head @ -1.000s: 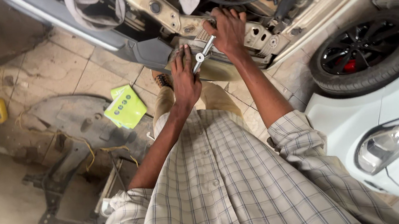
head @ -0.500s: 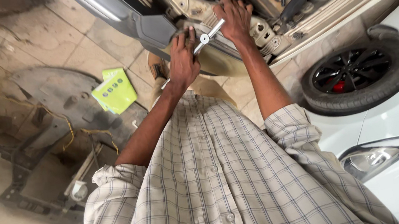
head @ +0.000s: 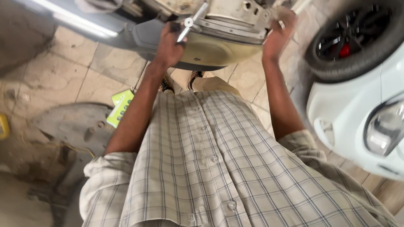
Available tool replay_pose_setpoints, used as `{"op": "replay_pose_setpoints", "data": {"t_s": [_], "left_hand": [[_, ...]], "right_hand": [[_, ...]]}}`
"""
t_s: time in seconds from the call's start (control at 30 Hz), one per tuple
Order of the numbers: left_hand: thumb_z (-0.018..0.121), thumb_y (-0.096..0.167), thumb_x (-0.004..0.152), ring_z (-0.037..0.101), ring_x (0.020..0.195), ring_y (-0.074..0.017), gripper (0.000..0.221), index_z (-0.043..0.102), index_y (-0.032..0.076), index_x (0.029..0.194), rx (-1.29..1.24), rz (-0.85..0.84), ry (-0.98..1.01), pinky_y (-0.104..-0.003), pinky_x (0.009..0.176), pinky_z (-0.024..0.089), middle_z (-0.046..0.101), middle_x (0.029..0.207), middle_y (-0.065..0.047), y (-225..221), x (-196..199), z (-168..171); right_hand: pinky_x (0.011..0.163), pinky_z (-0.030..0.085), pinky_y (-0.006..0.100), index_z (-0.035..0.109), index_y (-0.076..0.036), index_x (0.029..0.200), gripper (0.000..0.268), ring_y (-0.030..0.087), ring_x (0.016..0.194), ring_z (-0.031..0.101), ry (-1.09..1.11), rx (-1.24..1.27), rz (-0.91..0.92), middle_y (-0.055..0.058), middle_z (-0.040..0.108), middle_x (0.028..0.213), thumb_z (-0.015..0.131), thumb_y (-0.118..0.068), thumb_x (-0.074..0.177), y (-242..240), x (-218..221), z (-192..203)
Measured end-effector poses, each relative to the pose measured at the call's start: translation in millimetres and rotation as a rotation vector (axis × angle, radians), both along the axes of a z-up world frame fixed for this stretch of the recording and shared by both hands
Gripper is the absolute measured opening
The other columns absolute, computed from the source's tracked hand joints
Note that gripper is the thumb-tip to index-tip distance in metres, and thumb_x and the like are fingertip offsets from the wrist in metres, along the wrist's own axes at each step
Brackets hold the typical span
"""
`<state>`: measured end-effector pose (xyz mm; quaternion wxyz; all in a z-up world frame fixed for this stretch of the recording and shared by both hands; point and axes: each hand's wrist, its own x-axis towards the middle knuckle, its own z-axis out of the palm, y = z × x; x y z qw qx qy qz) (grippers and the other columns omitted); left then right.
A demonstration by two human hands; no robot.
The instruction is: The person uses a socket wrench to unscrew bolts from the headlight housing of a car, removes a connector from the back of the headlight, and then aligns and tightens the headlight unit back into place.
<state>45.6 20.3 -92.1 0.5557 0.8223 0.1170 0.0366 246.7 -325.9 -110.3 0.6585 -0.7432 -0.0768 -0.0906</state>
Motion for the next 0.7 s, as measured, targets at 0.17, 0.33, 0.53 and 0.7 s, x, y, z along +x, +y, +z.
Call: {"op": "replay_pose_setpoints", "data": {"t_s": [0.17,0.33,0.53,0.7], "left_hand": [[0.06,0.005,0.096,0.048,0.126,-0.042,0.025,0.069,-0.005,0.117,-0.006,-0.123,0.047,-0.054,0.11,0.038,0.054,0.13,-0.025,12.1,-4.4,0.6],[0.061,0.006,0.098,0.044,0.131,-0.0431,0.024,0.069,-0.004,0.118,0.034,-0.17,0.097,-0.055,0.114,0.033,0.057,0.134,-0.024,18.4,-2.2,15.3],[0.059,0.005,0.094,0.031,0.142,-0.0455,0.061,0.045,0.002,0.152,-0.001,-0.12,0.192,-0.052,0.119,0.028,0.034,0.162,-0.025,5.5,-0.2,29.2],[0.053,0.008,0.098,0.033,0.146,-0.0398,0.055,0.044,0.001,0.152,-0.119,0.005,0.272,-0.049,0.117,0.031,0.032,0.167,-0.018,-11.0,-10.1,37.9]], "right_hand": [[0.069,0.046,0.032,0.055,-0.016,0.117,0.027,0.018,0.083,0.051,0.601,0.163,-0.55,0.006,0.06,0.099,0.047,-0.012,0.092,-89.9,-77.3,-11.5],[0.081,0.055,0.031,0.045,-0.017,0.143,0.049,0.015,0.103,0.057,0.713,0.017,-0.151,0.006,0.056,0.131,0.06,-0.011,0.097,-64.2,-110.3,-40.0],[0.07,0.047,0.03,0.014,-0.021,0.16,0.08,0.014,0.105,0.058,0.794,-0.043,-0.083,0.007,0.041,0.155,0.067,-0.02,0.1,-22.7,-103.6,-40.7],[0.085,0.052,0.033,0.012,-0.018,0.163,0.087,0.021,0.118,0.053,0.707,0.061,-0.022,0.011,0.036,0.157,0.068,-0.015,0.097,-20.9,-117.4,-28.7]]}}
